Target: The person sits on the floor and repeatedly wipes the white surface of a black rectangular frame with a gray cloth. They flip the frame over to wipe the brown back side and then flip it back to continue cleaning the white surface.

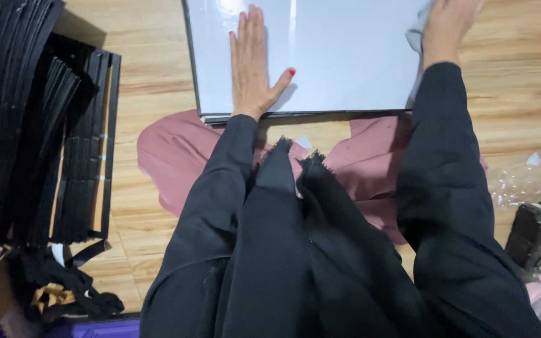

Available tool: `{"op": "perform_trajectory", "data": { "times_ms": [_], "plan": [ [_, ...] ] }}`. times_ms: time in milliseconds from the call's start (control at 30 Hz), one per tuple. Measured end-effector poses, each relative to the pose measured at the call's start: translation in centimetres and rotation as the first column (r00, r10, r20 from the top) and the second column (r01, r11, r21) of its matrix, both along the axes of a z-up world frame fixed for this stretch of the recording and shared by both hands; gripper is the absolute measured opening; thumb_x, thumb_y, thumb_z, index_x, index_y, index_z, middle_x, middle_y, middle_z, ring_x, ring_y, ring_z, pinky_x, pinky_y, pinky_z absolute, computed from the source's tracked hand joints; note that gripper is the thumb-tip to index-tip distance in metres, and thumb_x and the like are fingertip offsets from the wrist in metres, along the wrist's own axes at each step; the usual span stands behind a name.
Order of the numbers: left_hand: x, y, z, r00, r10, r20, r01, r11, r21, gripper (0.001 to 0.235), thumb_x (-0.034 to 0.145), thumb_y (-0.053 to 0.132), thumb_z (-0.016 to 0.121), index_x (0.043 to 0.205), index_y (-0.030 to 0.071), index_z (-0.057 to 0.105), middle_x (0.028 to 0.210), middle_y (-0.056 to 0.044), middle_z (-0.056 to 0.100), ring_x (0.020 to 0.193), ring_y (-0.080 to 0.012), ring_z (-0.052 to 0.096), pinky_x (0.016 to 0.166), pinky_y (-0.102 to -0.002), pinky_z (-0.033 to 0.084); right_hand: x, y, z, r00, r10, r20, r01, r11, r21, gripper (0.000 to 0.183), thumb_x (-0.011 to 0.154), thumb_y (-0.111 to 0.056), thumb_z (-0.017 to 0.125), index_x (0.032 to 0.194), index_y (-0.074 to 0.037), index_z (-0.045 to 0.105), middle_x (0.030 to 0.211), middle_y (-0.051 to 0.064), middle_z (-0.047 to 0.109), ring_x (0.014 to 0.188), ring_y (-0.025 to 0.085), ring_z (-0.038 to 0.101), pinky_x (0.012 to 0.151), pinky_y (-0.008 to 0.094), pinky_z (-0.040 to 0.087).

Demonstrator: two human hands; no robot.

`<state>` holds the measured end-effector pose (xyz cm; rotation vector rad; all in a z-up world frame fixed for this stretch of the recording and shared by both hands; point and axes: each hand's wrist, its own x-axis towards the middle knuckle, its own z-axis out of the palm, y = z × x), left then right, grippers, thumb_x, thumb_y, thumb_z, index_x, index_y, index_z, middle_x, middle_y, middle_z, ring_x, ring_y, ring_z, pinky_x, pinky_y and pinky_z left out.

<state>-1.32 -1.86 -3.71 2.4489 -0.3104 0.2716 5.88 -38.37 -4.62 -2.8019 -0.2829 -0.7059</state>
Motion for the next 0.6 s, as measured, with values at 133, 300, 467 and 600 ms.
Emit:
{"op": "perform_trajectory", "data": {
  "times_ms": [133,300,467,600],
  "plan": [
    [0.2,0.0,-0.2,0.999,0.019,-0.044,-0.015,0.997,0.075,0.089,0.088,0.072,0.027,0.147,0.011,0.0,0.154,-0.006,0.0,0.145,-0.0234,-0.003,0.122,-0.047,0.002,1.7,-1.5,-2.5,0.998,-0.003,0.062,0.002,1.0,0.015,0.032,0.076,0.009,0.059,0.108,0.005,0.057,0.102,0.024,0.057,0.094,0.039,0.052,0.083,0.042,0.039],
    [-0.1,0.2,-0.5,0.999,0.02,-0.041,-0.017,0.998,0.067,0.09,0.088,0.074,0.026,0.147,0.012,-0.003,0.154,-0.005,-0.002,0.146,-0.0236,-0.003,0.122,-0.046,0.001,-2.6,-0.2,-0.7,0.996,0.065,0.057,-0.069,0.995,0.068,0.028,0.083,0.008,0.05,0.11,0.009,0.056,0.104,0.027,0.057,0.095,0.04,0.05,0.083,0.043,0.04],
    [-0.3,0.0,-1.4,0.988,0.052,-0.144,-0.007,0.955,0.298,0.08,0.094,0.061,0.045,0.138,0.0,0.02,0.145,-0.016,0.022,0.136,-0.0289,0.014,0.113,-0.042,0.0,-9.7,0.4,-3.2,0.852,-0.522,-0.042,0.519,0.853,-0.065,0.047,0.077,-0.006,0.055,0.121,-0.007,0.042,0.095,0.017,0.054,0.087,0.036,0.05,0.077,0.042,0.04],
    [-0.4,2.8,-3.0,0.995,0.069,0.074,-0.071,0.997,0.022,0.069,0.092,0.058,0.038,0.14,0.012,0.019,0.145,-0.013,0.025,0.138,-0.0316,0.023,0.118,-0.045,0.014,-12.7,-4.9,-8.0,0.786,-0.616,0.059,0.619,0.779,-0.101,0.015,0.088,-0.016,0.046,0.101,-0.01,0.051,0.086,0.012,0.056,0.078,0.029,0.054,0.06,0.039,0.045]
  ]
}}
